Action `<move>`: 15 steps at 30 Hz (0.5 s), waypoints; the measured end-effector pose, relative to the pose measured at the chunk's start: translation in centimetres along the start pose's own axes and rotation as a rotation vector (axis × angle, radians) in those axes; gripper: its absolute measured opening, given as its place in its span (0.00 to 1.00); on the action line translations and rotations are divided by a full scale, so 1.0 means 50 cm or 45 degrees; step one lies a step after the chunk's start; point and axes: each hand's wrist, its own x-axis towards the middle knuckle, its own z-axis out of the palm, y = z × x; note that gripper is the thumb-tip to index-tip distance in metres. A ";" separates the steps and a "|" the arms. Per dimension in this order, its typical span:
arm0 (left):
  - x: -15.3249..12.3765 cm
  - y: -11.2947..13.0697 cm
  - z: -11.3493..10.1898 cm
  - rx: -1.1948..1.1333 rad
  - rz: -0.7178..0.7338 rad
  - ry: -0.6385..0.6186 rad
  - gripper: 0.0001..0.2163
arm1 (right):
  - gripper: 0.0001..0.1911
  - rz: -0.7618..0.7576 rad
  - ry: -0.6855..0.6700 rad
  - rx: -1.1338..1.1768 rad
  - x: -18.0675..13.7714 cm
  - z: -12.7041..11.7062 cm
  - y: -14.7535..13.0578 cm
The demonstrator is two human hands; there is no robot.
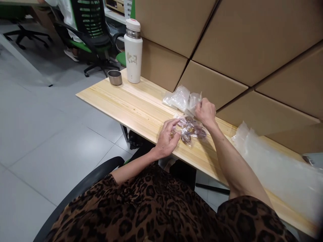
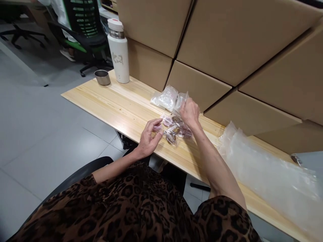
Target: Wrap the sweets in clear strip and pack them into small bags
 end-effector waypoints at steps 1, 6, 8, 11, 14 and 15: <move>0.001 0.001 0.000 -0.017 -0.015 -0.012 0.21 | 0.07 0.004 0.028 0.023 -0.003 -0.009 0.012; 0.025 0.011 0.007 -0.088 -0.073 -0.068 0.22 | 0.07 -0.043 0.194 0.100 -0.022 -0.088 0.072; 0.044 0.019 0.017 -0.100 -0.084 -0.089 0.22 | 0.06 -0.095 0.328 0.116 -0.021 -0.127 0.092; 0.074 0.029 0.041 -0.097 -0.074 -0.125 0.23 | 0.05 -0.211 0.560 0.100 -0.011 -0.182 0.113; 0.099 0.031 0.069 -0.072 -0.028 -0.160 0.26 | 0.04 -0.280 0.672 0.014 0.002 -0.233 0.121; 0.104 0.030 0.077 -0.059 -0.020 -0.173 0.27 | 0.04 -0.301 0.686 -0.024 0.005 -0.251 0.122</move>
